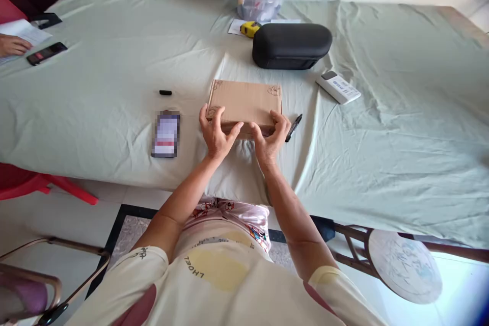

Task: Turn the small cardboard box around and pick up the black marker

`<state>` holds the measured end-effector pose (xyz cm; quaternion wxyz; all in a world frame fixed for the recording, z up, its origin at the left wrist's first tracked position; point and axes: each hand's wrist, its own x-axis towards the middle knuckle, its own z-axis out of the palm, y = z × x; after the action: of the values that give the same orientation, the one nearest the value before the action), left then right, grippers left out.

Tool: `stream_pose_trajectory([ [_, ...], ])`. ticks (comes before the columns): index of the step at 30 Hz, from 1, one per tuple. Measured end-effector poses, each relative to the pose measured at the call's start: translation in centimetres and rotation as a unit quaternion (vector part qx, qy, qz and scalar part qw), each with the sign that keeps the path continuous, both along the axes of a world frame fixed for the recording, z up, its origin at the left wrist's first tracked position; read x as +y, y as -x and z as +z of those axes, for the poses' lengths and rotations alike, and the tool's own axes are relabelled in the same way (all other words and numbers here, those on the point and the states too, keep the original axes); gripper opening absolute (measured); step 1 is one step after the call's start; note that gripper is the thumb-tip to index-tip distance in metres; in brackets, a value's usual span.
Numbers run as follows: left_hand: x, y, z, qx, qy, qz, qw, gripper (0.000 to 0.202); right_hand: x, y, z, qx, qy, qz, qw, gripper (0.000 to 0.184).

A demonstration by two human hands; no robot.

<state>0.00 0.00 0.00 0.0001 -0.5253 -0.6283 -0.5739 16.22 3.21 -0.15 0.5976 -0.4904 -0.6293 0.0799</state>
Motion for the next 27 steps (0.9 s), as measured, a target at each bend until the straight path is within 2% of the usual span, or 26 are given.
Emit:
stream_pose_trajectory([
  [5,0.5,2.1,-0.1,0.011,-0.020,-0.013,1.000,0.078,-0.7,-1.6,0.8,0.022,0.007,0.049,0.999,0.040],
  [8,0.9,2.6,-0.4,0.013,-0.015,-0.019,1.000,0.072,-1.4,-1.0,1.0,-0.011,-0.006,0.091,0.996,0.034],
  [12,0.7,1.7,-1.0,0.034,-0.007,-0.110,0.993,0.064,-2.3,0.9,0.5,-0.045,-0.040,0.187,0.980,0.029],
  [14,0.3,1.1,-1.3,0.055,-0.012,-0.154,0.987,0.063,-2.5,1.4,0.2,-0.060,-0.036,0.211,0.975,0.031],
  [17,-0.1,0.8,-1.7,0.084,-0.025,-0.180,0.980,0.066,-2.1,1.2,-0.1,-0.062,-0.001,0.202,0.977,0.034],
  [22,0.3,0.9,-2.1,0.093,-0.033,-0.163,0.982,0.056,-0.2,0.3,-0.9,0.006,0.038,0.151,0.988,0.043],
  [27,0.5,1.0,-2.1,0.099,-0.045,-0.166,0.980,0.051,1.4,-1.1,-1.3,0.059,0.058,0.103,0.991,0.045],
])
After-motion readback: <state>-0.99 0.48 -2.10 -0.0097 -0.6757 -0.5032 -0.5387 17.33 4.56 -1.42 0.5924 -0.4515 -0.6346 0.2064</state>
